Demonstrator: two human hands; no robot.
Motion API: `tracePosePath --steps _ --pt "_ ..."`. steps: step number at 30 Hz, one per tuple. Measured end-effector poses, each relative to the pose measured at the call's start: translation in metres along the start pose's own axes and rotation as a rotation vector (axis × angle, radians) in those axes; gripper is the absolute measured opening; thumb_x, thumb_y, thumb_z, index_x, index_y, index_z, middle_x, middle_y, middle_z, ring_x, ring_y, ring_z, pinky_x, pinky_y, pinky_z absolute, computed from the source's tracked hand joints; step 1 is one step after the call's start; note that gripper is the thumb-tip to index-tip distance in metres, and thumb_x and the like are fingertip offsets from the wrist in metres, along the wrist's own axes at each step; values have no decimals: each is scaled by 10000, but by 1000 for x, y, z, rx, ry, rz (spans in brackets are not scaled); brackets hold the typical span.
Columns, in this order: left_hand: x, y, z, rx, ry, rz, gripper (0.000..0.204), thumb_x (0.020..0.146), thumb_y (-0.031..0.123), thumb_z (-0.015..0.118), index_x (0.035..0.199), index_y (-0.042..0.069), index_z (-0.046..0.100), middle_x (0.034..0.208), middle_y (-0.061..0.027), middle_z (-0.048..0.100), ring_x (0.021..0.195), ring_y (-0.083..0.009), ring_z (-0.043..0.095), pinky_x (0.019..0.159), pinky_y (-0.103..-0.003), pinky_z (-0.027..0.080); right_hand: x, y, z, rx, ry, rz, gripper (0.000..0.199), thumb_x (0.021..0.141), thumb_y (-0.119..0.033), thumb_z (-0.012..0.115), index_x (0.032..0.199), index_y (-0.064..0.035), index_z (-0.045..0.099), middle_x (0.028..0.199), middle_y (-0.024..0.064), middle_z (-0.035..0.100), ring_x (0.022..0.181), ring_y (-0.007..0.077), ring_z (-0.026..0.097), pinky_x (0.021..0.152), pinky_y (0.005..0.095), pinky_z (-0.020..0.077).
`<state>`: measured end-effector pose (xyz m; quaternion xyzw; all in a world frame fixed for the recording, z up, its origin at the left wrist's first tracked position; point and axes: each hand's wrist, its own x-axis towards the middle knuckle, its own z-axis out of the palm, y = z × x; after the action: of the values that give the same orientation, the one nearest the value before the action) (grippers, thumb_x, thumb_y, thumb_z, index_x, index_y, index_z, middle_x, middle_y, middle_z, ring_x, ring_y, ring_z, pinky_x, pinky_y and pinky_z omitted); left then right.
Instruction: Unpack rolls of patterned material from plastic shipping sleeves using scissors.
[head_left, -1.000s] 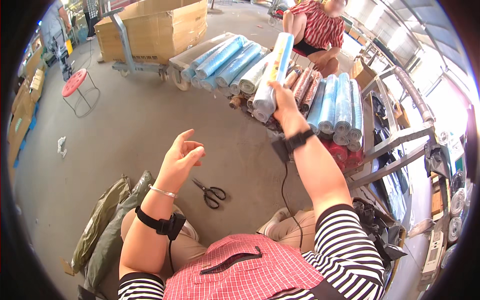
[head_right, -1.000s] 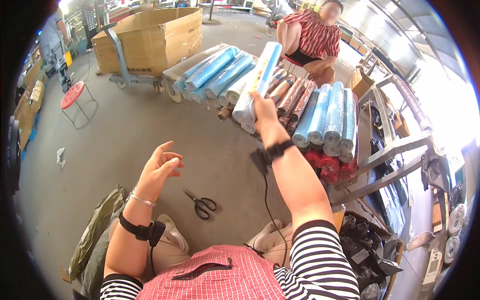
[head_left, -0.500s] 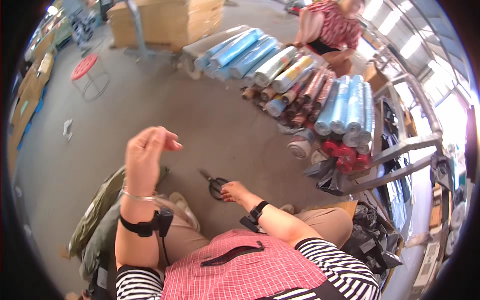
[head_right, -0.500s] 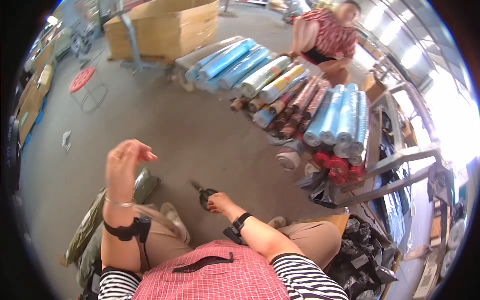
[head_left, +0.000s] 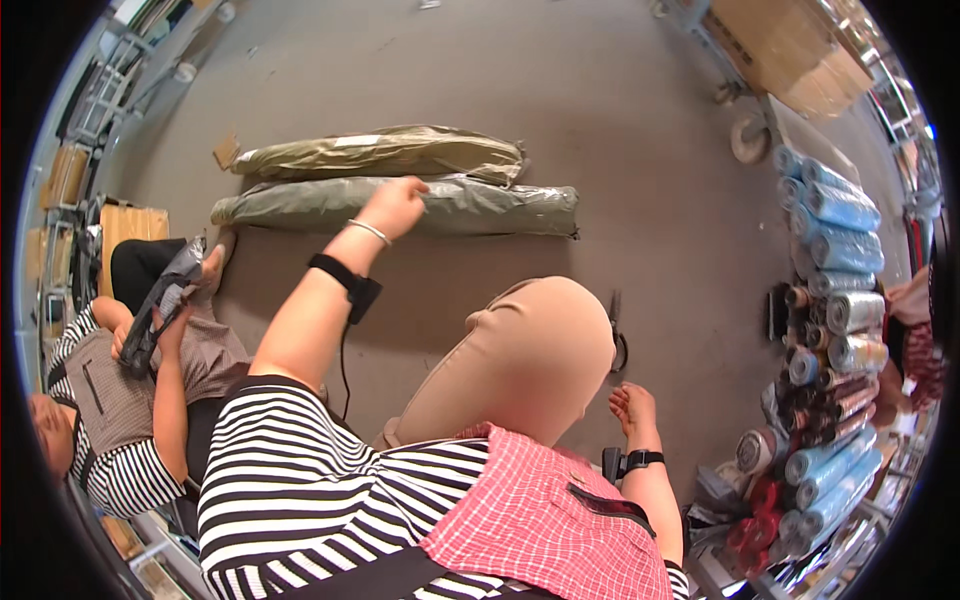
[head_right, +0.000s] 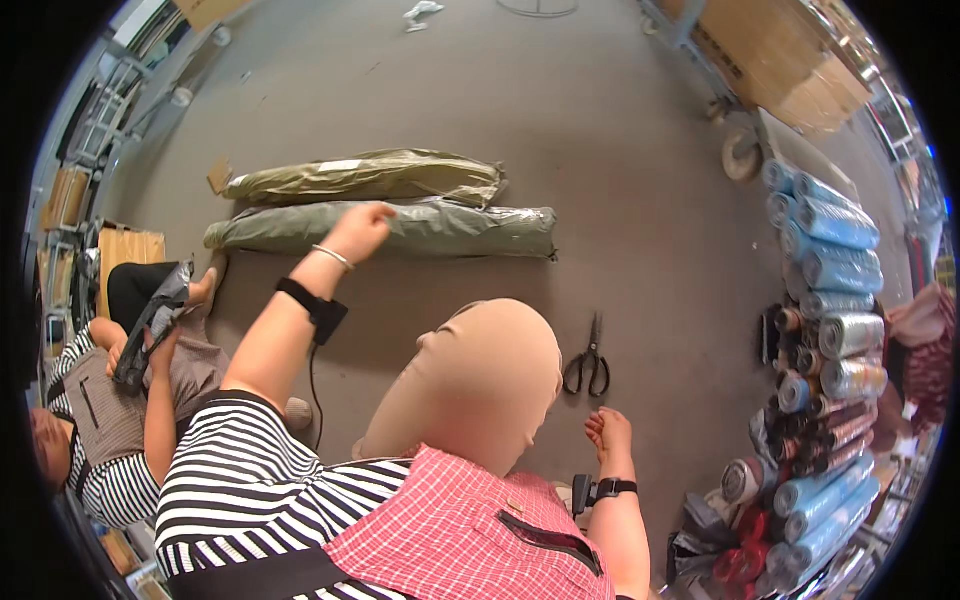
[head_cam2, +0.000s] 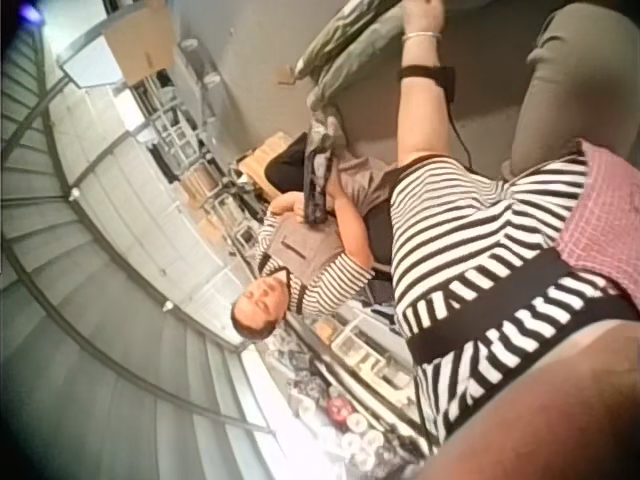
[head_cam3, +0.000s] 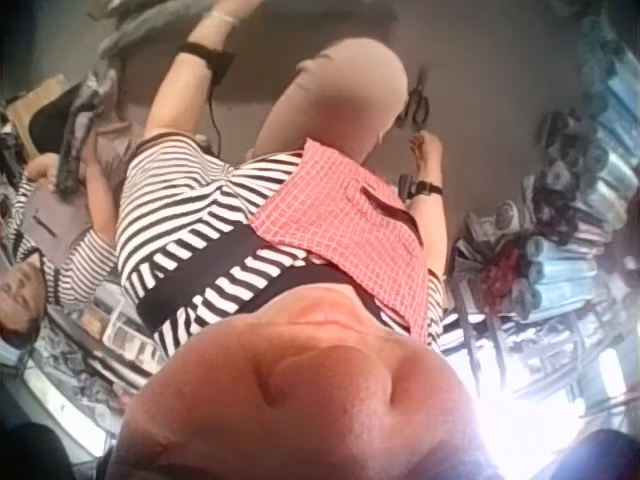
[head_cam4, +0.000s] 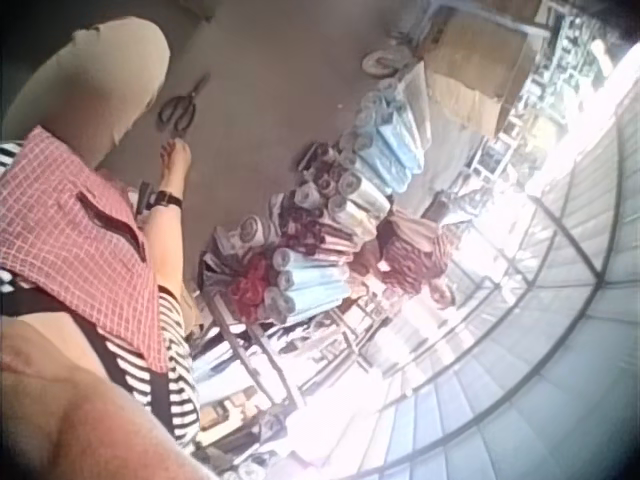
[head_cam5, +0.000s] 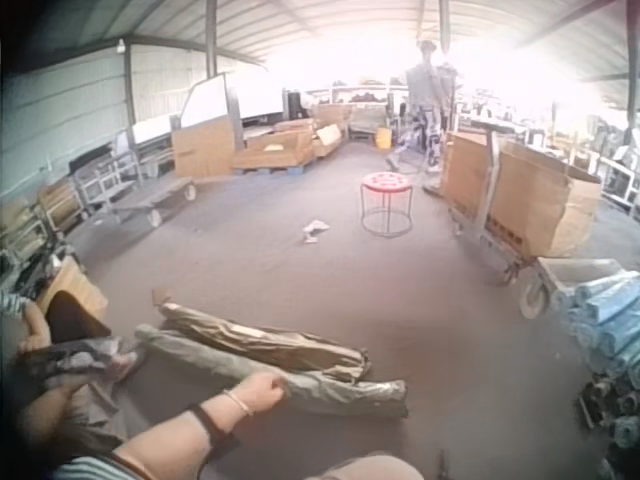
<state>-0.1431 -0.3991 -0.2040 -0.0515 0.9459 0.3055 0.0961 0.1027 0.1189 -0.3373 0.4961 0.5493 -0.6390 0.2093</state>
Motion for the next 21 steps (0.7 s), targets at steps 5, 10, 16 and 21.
tracePosePath --steps 5,10,16,21 --pt "31 -43 96 371 -114 59 708 764 234 755 1376 42 456 1361 -180 533 1298 -339 485 1053 -421 443 14 4 4 -89 7 63 230 925 -142 555 1122 -29 592 832 72 637 684 186 625 589 315 524" --pt "82 -56 118 612 -334 -28 1029 727 256 847 1538 100 232 1586 -119 283 1479 -277 251 1192 -516 215 33 -3 6 -219 66 60 297 909 -120 549 1186 -20 584 863 67 636 707 183 635 551 288 531" --pt "110 -74 127 743 -316 86 1059 671 242 872 1526 119 259 1534 -132 346 1439 -300 308 1172 -515 248 99 9 14 -497 72 -96 392 826 -129 646 1193 -10 573 947 102 641 796 224 645 604 318 527" --pt "118 -79 127 694 -285 135 970 636 191 855 1463 105 355 1371 -122 475 1334 -306 419 1133 -493 315 119 -1 34 -1118 169 -244 543 769 -231 751 1224 -11 552 1092 197 649 1014 345 626 869 409 490"
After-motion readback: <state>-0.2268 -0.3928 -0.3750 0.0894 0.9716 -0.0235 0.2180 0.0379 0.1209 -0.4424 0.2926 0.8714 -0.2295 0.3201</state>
